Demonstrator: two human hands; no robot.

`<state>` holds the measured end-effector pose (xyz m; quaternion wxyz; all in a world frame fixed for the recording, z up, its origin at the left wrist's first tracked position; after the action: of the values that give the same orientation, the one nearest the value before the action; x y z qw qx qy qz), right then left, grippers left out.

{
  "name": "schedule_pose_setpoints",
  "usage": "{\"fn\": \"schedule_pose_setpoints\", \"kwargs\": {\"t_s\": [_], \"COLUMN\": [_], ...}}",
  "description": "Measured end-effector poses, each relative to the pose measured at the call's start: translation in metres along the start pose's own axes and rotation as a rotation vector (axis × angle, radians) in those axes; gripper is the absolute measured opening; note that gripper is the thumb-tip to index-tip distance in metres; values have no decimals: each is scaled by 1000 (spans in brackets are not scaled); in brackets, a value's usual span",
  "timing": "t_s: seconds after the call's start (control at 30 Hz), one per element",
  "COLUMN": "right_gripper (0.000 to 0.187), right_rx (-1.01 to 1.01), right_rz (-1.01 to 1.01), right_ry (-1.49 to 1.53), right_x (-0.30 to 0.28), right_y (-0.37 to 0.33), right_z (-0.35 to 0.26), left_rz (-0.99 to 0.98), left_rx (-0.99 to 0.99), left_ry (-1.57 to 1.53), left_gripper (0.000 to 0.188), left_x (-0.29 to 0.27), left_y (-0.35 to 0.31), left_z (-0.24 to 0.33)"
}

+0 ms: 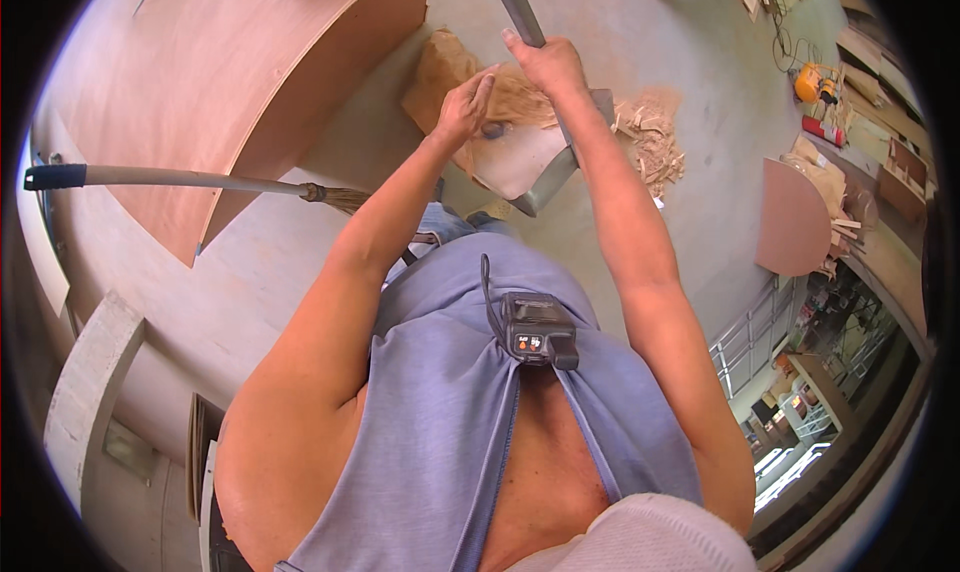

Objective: The recorder uses a broom and a handheld dustpan to sweep up wood shavings and debris from a concrete floor in a workshop.

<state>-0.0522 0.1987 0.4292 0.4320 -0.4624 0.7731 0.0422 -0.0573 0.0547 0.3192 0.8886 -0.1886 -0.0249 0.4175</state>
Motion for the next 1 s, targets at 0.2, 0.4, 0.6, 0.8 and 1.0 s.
{"fn": "schedule_pose_setpoints", "kwargs": {"t_s": [0.2, 0.4, 0.6, 0.8, 1.0], "right_gripper": [59, 60, 52, 43, 38], "right_rx": [-58, -17, -14, 35, -135], "right_rz": [-21, -33, 99, 137, 236], "right_ry": [-127, -129, 8, 309, 820], "right_x": [4, -14, -61, -118, -185], "right_y": [12, 15, 0, -48, -95], "right_z": [-13, -27, -4, 24, 53], "left_rz": [111, 133, 169, 260, 443], "left_rx": [-32, -67, -123, -51, -259], "left_ry": [-92, -81, -26, 73, -588], "left_gripper": [38, 40, 41, 42, 45], "left_x": [-14, -41, -69, -111, -193], "left_y": [14, 37, 59, 76, 69], "left_z": [-14, -13, -19, -31, -49]}}
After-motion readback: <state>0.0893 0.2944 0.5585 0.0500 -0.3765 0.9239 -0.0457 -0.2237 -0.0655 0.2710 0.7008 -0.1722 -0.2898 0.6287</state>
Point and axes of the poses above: each hand's wrist, its own y-axis towards the middle knuckle, its own x-axis out of the palm, z = x × y, the point moved 2 cm from there along y, towards the middle knuckle, and after that the axes turned 7 degrees about -x, right-handed, at the moved point
